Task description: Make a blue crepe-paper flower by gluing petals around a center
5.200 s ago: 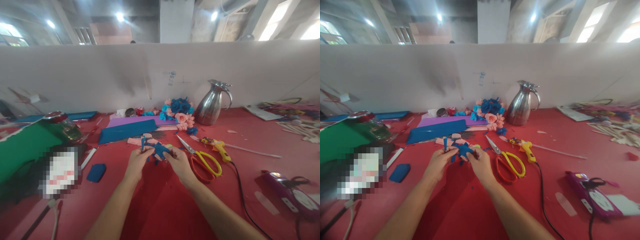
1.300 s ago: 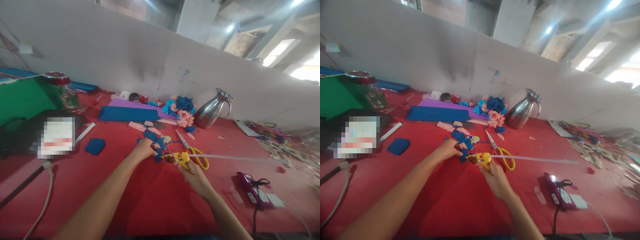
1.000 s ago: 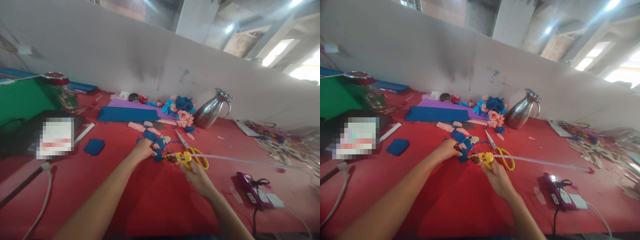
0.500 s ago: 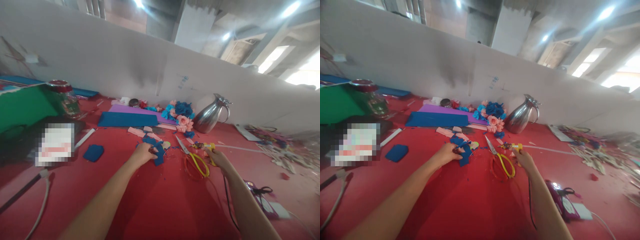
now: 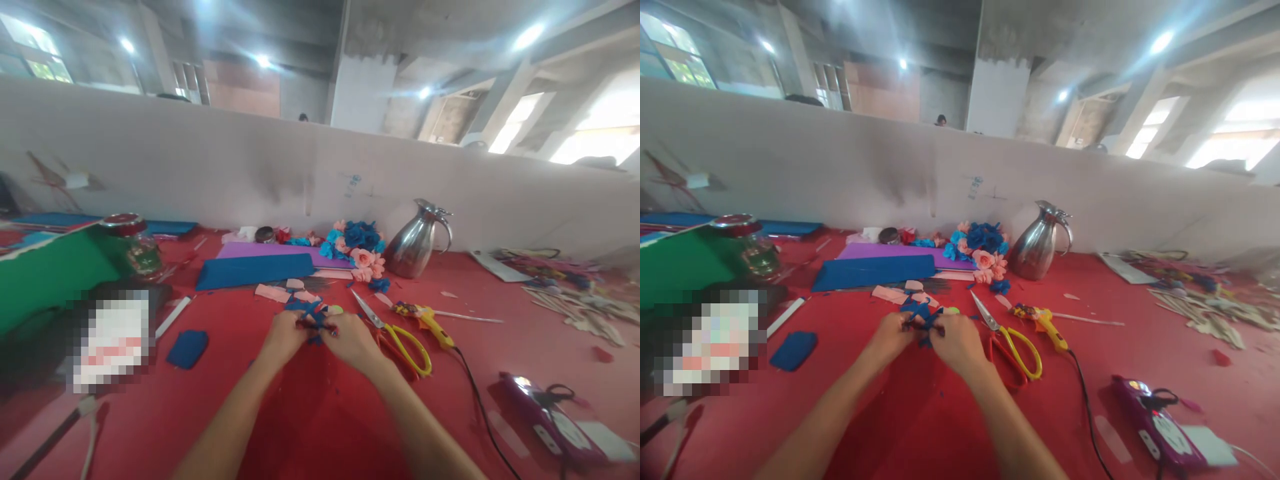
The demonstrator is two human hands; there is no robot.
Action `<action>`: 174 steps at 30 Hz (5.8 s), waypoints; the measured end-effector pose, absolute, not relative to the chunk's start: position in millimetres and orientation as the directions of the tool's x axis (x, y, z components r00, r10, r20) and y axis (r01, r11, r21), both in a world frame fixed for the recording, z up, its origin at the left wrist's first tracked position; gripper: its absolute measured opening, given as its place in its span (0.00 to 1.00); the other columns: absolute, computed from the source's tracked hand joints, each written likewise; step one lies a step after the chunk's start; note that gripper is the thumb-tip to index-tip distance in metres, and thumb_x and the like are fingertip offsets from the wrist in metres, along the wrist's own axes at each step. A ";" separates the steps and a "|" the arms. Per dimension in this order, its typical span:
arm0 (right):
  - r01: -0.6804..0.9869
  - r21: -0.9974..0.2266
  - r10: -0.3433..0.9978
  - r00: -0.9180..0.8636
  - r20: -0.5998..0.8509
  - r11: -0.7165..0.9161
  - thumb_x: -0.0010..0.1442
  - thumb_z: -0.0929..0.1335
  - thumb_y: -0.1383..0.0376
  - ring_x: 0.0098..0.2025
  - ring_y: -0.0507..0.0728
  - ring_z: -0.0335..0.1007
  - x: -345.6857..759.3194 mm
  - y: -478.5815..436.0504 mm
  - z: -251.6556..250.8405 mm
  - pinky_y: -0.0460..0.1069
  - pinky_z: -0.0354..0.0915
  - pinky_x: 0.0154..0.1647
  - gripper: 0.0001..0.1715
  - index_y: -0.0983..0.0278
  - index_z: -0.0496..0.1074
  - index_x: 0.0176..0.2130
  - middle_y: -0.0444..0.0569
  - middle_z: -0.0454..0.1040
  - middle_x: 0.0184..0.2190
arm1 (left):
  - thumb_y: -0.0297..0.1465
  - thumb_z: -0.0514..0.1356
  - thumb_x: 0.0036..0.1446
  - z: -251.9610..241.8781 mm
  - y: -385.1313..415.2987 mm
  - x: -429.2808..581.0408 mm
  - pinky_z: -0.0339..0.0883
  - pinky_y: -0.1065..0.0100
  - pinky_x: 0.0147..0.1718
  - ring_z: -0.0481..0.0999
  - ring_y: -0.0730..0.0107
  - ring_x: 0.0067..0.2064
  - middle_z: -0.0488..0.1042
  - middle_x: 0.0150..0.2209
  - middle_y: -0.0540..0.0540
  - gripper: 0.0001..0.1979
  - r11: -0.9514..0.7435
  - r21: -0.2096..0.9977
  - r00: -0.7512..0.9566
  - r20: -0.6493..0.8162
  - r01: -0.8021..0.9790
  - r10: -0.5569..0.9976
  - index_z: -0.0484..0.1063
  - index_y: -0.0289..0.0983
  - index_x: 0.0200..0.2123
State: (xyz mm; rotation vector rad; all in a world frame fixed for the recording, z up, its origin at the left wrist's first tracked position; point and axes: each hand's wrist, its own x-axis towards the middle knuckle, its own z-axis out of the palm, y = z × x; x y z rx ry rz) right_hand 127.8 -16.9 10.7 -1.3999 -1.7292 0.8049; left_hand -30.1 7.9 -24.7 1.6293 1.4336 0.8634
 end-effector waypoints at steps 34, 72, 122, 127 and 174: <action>-0.437 -0.880 0.975 0.023 -0.220 -0.188 0.43 0.73 0.56 0.23 0.49 0.64 149.7 -11.2 6.9 0.46 0.62 0.30 0.15 0.66 0.72 0.19 0.43 0.70 0.18 | 0.40 0.62 0.51 -14.0 -14.3 3.2 0.61 0.71 0.32 0.66 0.72 0.30 0.70 0.26 0.50 0.13 0.134 0.991 0.150 -0.129 -0.025 0.980 0.73 0.36 0.26; -0.387 -0.909 0.986 -0.008 -0.166 -0.156 0.44 0.71 0.56 0.24 0.50 0.61 143.1 -17.8 12.2 0.48 0.58 0.30 0.17 0.64 0.67 0.16 0.43 0.66 0.18 | 0.37 0.64 0.48 -17.3 -15.3 5.8 0.55 0.70 0.31 0.63 0.71 0.29 0.72 0.26 0.50 0.10 0.078 0.996 0.058 -0.081 0.051 0.995 0.77 0.36 0.27; -0.301 -0.946 0.992 -0.087 -0.096 -0.118 0.41 0.71 0.65 0.26 0.51 0.65 139.5 -18.5 7.3 0.48 0.62 0.32 0.06 0.65 0.76 0.24 0.42 0.70 0.20 | 0.32 0.68 0.41 -10.9 -17.8 5.6 0.63 0.70 0.32 0.71 0.70 0.29 0.76 0.26 0.46 0.08 0.139 0.967 0.048 -0.131 -0.215 0.990 0.78 0.35 0.26; -0.244 -0.966 0.995 -0.079 -0.066 -0.083 0.42 0.70 0.64 0.26 0.52 0.64 140.6 -18.9 6.1 0.49 0.62 0.33 0.06 0.65 0.77 0.25 0.43 0.70 0.19 | 0.33 0.68 0.42 -14.4 -16.4 3.5 0.61 0.70 0.31 0.69 0.70 0.29 0.75 0.25 0.47 0.08 0.098 0.988 0.014 -0.097 -0.122 0.995 0.78 0.35 0.26; -0.095 -0.993 0.987 -0.148 -0.056 -0.071 0.44 0.70 0.64 0.23 0.51 0.62 145.7 -17.0 4.2 0.45 0.56 0.19 0.06 0.63 0.73 0.27 0.43 0.71 0.21 | 0.32 0.65 0.45 -13.5 -14.6 -0.9 0.59 0.70 0.31 0.67 0.71 0.29 0.73 0.25 0.49 0.06 0.083 0.993 0.068 -0.077 -0.087 0.995 0.75 0.35 0.24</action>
